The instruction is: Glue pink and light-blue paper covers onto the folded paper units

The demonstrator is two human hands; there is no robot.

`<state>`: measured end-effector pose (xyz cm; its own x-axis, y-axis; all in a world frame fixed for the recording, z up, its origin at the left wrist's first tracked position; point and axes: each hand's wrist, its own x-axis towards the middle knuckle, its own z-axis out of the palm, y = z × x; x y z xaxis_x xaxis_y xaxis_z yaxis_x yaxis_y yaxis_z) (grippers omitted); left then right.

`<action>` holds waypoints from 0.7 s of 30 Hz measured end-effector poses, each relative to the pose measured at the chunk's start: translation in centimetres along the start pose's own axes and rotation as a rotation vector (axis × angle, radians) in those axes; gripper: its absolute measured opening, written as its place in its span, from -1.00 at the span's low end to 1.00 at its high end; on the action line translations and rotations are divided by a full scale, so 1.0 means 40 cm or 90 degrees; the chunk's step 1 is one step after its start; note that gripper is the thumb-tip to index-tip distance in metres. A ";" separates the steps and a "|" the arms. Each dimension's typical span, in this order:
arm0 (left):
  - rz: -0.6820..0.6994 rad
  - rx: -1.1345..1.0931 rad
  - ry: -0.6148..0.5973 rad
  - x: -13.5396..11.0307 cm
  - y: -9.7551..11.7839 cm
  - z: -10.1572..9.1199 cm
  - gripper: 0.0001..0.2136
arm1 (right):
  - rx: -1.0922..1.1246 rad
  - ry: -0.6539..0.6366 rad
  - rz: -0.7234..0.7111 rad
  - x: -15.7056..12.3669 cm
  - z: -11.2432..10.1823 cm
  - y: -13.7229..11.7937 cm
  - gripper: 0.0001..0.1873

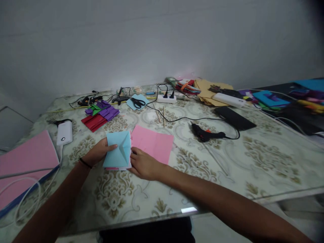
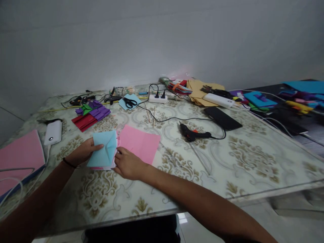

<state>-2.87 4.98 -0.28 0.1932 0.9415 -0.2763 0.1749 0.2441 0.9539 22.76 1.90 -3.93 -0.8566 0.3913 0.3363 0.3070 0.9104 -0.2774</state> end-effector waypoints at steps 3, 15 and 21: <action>0.004 0.018 0.031 -0.006 -0.001 0.000 -0.33 | 0.107 0.047 0.023 -0.028 -0.016 -0.004 -0.75; 0.002 0.022 0.034 -0.006 -0.007 0.005 -0.32 | 0.181 0.231 0.232 0.034 -0.082 -0.012 -0.64; 0.011 0.055 0.075 -0.005 0.002 0.016 -0.38 | 0.053 0.066 0.164 0.027 -0.028 -0.022 -0.45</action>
<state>-2.26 4.66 -0.22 0.0823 0.9674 -0.2394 0.2564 0.2116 0.9431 22.03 1.67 -2.30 -0.7066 0.6236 0.3345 0.4703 0.7670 -0.4365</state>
